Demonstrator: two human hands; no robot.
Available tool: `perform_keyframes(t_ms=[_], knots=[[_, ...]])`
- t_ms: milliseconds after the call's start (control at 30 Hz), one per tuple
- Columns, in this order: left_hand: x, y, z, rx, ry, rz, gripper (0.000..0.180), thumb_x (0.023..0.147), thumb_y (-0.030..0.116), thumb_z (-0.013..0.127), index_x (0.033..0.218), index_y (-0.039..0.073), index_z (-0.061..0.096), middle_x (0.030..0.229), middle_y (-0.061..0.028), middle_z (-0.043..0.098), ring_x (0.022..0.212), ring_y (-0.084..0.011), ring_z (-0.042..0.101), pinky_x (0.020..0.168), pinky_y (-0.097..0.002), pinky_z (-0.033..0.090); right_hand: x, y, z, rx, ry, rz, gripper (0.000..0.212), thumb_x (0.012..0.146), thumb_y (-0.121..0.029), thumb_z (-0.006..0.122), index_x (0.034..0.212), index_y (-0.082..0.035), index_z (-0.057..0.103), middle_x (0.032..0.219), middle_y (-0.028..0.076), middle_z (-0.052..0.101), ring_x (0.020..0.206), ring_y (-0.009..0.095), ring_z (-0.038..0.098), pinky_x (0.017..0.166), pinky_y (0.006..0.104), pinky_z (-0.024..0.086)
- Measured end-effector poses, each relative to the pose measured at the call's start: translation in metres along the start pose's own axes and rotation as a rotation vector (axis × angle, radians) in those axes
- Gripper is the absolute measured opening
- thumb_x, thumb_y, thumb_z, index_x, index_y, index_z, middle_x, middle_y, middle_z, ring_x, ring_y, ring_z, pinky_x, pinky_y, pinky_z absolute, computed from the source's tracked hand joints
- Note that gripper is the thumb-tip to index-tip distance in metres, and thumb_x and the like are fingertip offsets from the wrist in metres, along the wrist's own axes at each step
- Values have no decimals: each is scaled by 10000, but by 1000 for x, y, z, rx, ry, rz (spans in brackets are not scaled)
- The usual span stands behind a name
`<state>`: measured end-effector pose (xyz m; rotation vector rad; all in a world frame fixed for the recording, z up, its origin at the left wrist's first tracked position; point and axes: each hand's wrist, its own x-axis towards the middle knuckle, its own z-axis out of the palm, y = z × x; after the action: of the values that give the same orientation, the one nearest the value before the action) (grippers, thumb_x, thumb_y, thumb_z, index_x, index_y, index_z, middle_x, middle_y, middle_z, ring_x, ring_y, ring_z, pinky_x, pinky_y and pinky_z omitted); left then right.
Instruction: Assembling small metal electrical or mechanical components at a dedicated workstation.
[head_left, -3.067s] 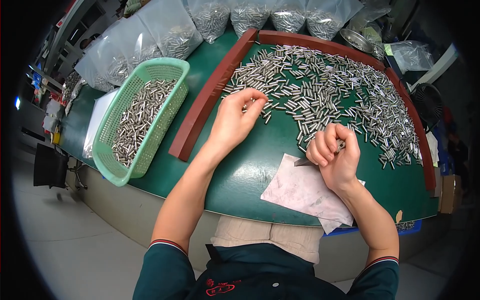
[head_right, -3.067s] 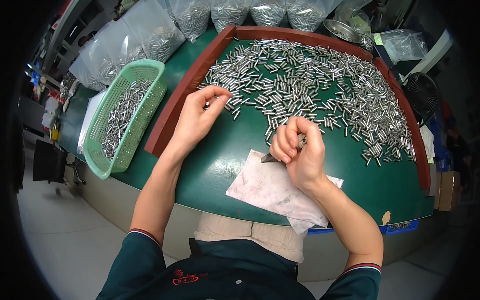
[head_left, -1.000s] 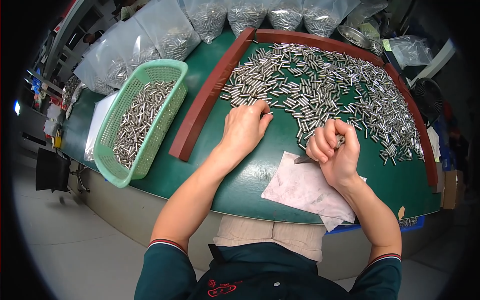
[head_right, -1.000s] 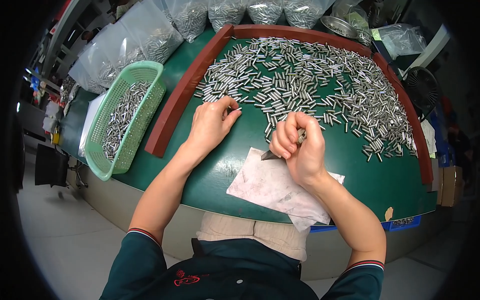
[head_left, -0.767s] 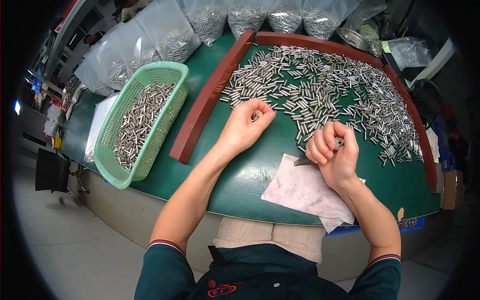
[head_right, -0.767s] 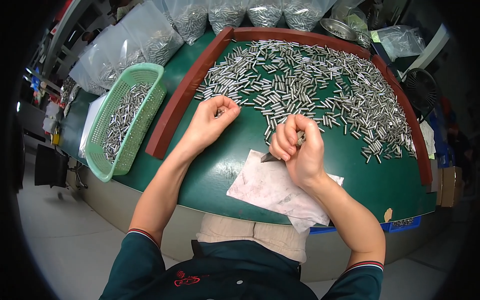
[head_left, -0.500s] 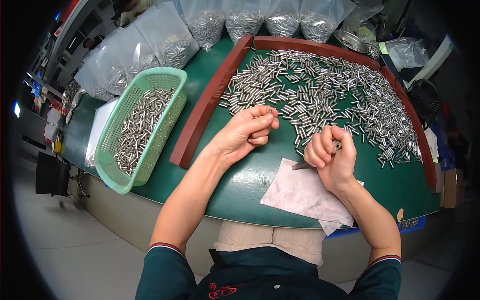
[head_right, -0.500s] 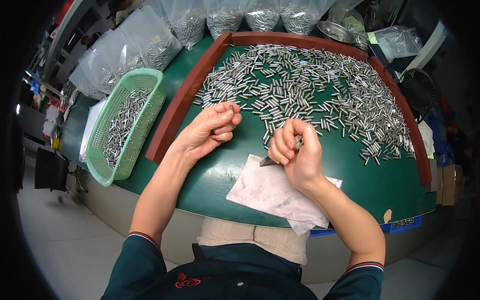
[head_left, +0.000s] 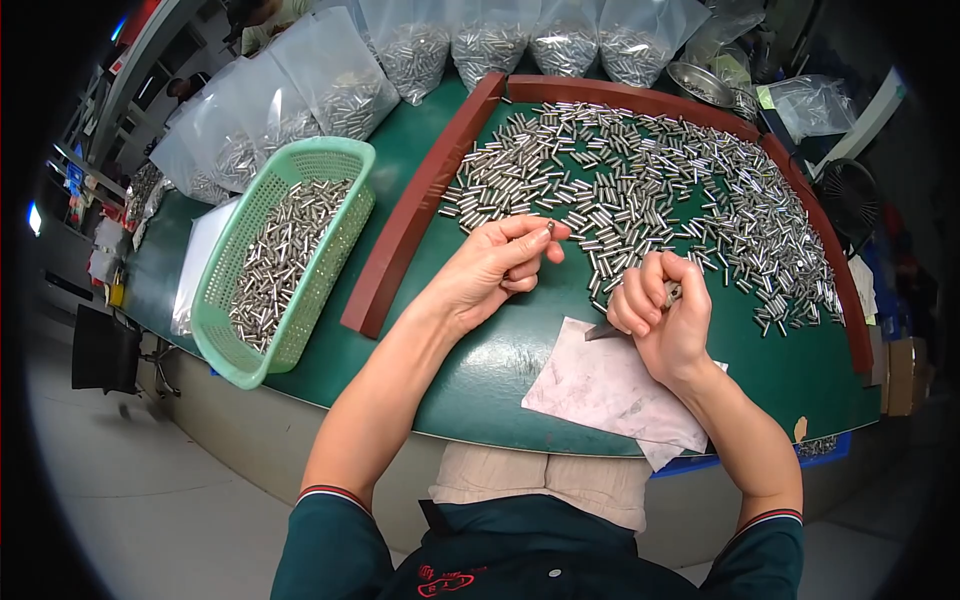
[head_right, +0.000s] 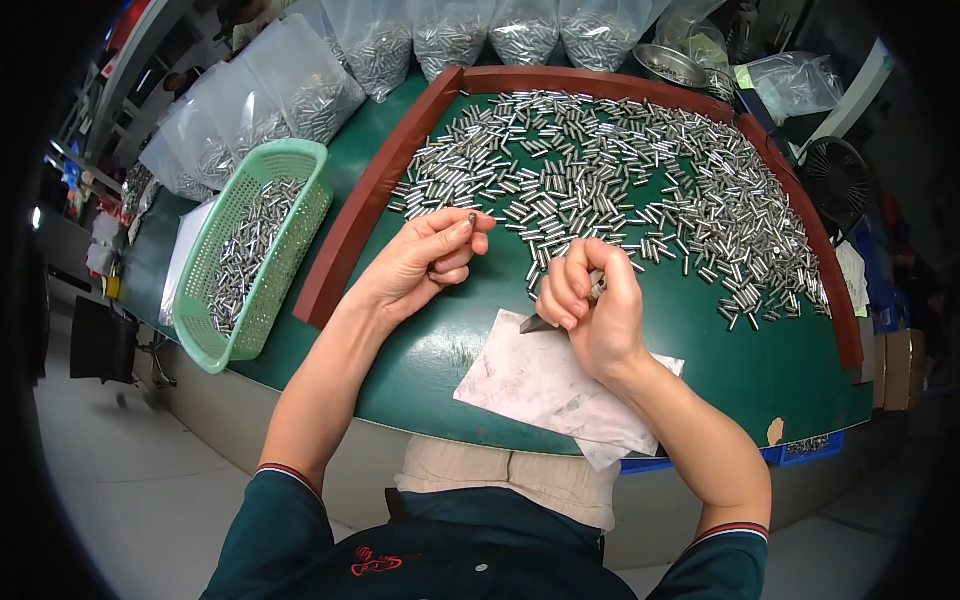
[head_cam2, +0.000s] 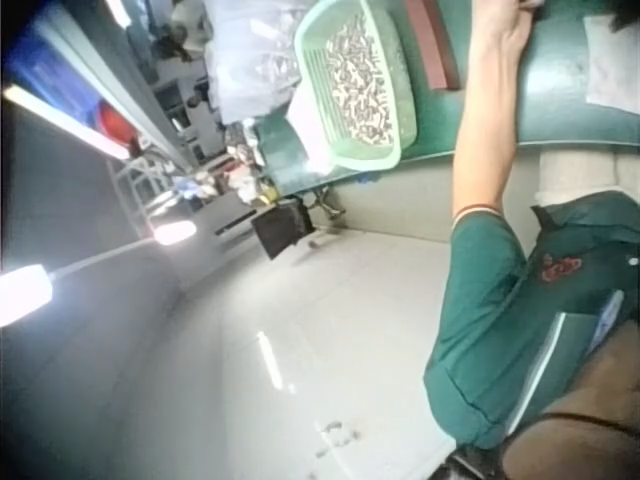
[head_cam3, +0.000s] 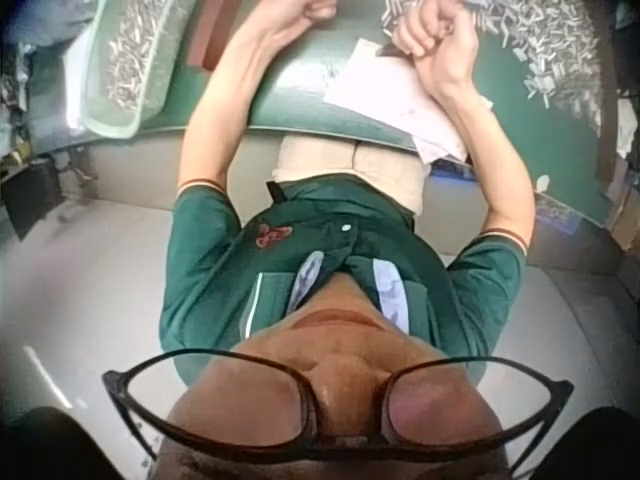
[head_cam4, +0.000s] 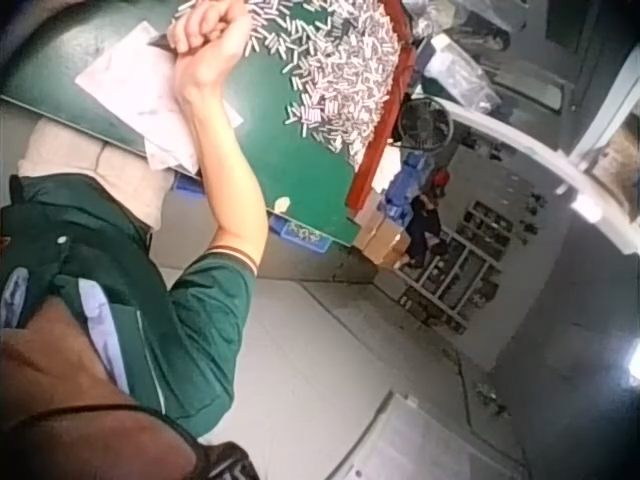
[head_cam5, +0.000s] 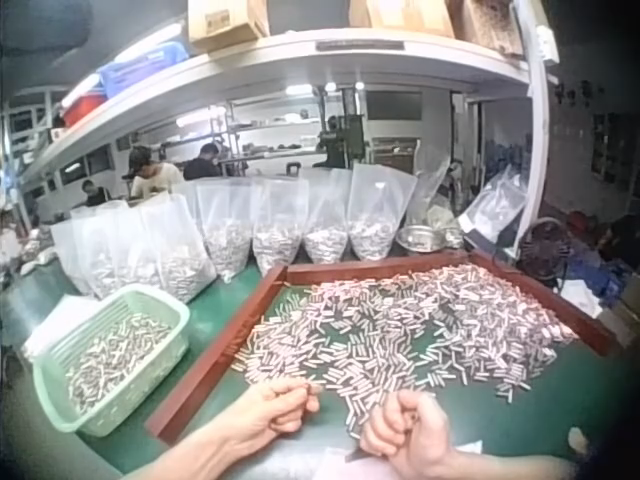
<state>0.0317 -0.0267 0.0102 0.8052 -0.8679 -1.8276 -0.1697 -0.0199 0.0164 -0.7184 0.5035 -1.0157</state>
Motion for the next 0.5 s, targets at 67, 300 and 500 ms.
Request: perform_keyframes(t_ms=[67,300,500], knots=[[-1,0,3,18,25,-2,191,870,154,497,982,11,557,720,0,496,473,-19,257,423,-155,228,0,0,0,-1,4,-2,311,837,-234,286,559,-95,280,454,8,273,409,103,245,424,247,227],[-7,-1,21,598,9,133,180,872,167,482,912,3,544,568,67,348,500,-17,284,447,-174,233,0,-1,2,7,2,-15,321,847,-238,282,557,-99,285,450,3,274,402,102,241,419,245,225],[-17,-6,38,1224,-88,219,139,769,103,551,839,-17,542,507,-40,432,460,-87,395,445,-262,330,-4,-7,2,97,12,-182,342,840,-241,296,524,-111,278,422,-10,260,373,91,203,408,243,211]])
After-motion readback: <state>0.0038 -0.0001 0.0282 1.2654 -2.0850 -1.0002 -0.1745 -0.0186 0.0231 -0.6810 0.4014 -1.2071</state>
